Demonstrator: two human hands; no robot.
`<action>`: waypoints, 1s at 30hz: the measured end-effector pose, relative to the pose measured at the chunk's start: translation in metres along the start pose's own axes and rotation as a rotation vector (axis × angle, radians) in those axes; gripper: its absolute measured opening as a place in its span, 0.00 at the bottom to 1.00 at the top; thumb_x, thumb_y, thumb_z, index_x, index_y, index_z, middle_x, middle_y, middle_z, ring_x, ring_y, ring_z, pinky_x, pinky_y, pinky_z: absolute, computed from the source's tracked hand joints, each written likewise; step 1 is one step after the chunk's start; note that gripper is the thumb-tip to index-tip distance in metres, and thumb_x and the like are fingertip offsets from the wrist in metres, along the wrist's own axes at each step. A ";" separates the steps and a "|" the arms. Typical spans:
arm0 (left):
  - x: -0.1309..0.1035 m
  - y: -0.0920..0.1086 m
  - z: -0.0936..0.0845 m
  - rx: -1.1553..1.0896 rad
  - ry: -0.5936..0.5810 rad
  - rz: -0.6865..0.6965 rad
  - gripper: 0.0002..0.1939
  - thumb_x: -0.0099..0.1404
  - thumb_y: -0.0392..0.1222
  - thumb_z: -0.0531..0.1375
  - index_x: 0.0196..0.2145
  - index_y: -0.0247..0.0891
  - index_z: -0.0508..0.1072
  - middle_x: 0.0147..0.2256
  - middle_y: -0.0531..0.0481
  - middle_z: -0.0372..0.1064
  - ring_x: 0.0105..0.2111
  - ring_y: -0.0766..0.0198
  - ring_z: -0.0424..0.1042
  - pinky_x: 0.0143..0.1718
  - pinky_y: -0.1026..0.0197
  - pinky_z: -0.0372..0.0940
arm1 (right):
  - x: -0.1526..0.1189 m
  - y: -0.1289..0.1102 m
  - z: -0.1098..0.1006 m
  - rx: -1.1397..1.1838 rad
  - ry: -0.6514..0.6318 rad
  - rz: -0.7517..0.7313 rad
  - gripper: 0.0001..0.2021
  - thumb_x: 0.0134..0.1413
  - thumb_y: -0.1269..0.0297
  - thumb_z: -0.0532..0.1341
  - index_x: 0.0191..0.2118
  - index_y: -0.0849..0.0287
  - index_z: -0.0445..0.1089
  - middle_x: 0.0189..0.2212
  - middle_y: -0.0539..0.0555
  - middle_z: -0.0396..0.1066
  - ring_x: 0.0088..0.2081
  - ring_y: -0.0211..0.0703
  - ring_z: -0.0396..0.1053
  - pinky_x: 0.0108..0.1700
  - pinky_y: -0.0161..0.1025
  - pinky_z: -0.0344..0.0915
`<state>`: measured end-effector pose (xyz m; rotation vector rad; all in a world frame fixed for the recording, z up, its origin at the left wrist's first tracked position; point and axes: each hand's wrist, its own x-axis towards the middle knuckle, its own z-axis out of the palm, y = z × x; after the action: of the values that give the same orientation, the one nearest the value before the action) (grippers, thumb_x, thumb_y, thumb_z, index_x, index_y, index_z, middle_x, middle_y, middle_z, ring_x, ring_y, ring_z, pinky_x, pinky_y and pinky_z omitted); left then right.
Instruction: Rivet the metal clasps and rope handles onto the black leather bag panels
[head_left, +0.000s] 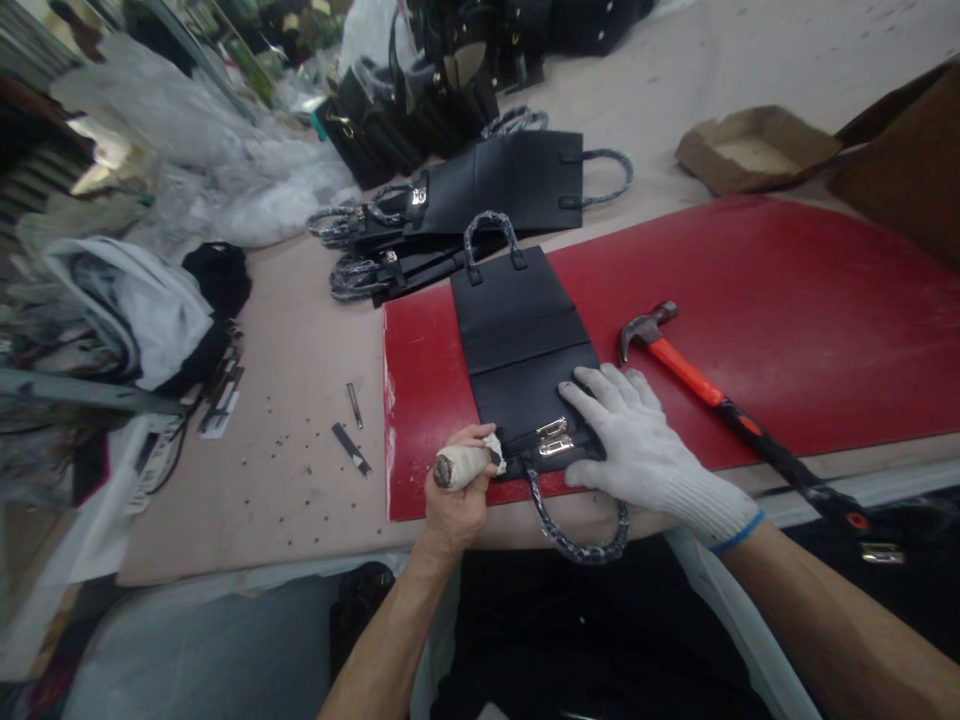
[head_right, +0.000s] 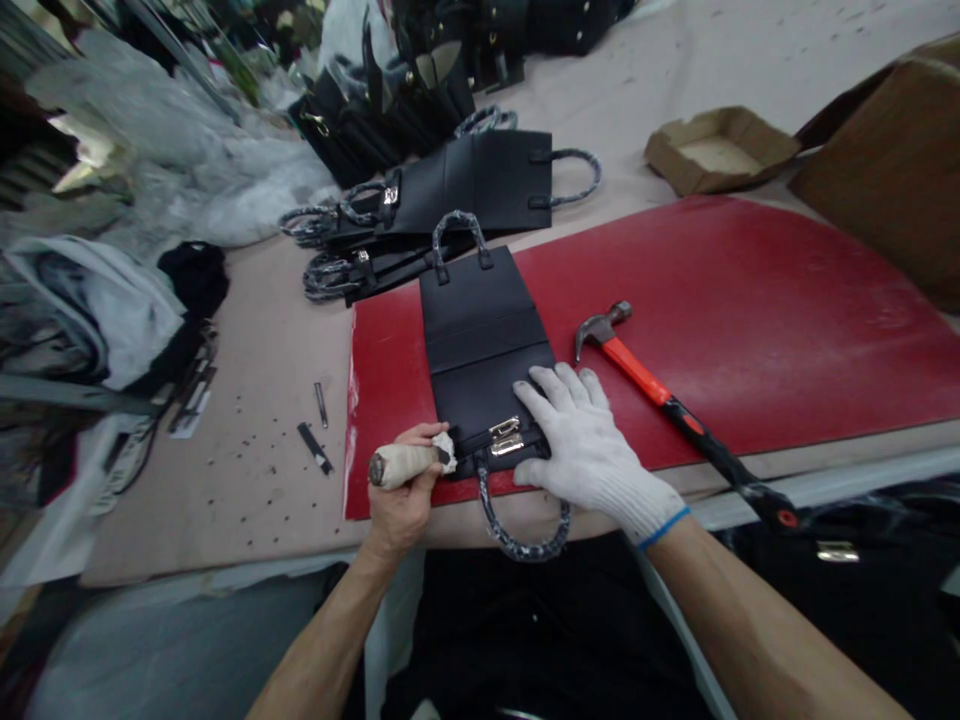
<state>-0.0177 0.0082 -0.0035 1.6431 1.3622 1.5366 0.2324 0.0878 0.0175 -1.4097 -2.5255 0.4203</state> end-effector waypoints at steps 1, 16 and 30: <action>0.000 0.001 0.000 0.009 -0.004 0.016 0.08 0.70 0.35 0.64 0.45 0.38 0.72 0.50 0.39 0.76 0.52 0.52 0.78 0.54 0.47 0.73 | 0.000 0.000 0.000 0.003 0.003 0.000 0.49 0.42 0.50 0.74 0.70 0.61 0.61 0.71 0.66 0.55 0.72 0.74 0.47 0.72 0.70 0.43; -0.016 0.007 0.011 0.046 0.113 -0.067 0.06 0.70 0.36 0.62 0.45 0.39 0.72 0.52 0.39 0.76 0.54 0.51 0.77 0.57 0.44 0.72 | 0.000 0.002 0.001 -0.010 0.013 -0.021 0.46 0.46 0.50 0.70 0.70 0.59 0.61 0.71 0.67 0.55 0.72 0.75 0.47 0.70 0.72 0.45; 0.000 0.005 -0.001 0.009 -0.031 -0.087 0.05 0.71 0.37 0.61 0.45 0.39 0.71 0.51 0.39 0.76 0.54 0.51 0.77 0.55 0.46 0.72 | 0.001 0.000 -0.001 -0.028 0.008 -0.015 0.46 0.44 0.51 0.72 0.69 0.60 0.62 0.71 0.67 0.55 0.72 0.73 0.48 0.72 0.70 0.44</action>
<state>-0.0166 0.0064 0.0015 1.5851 1.4079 1.4516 0.2319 0.0889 0.0182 -1.3992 -2.5438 0.3771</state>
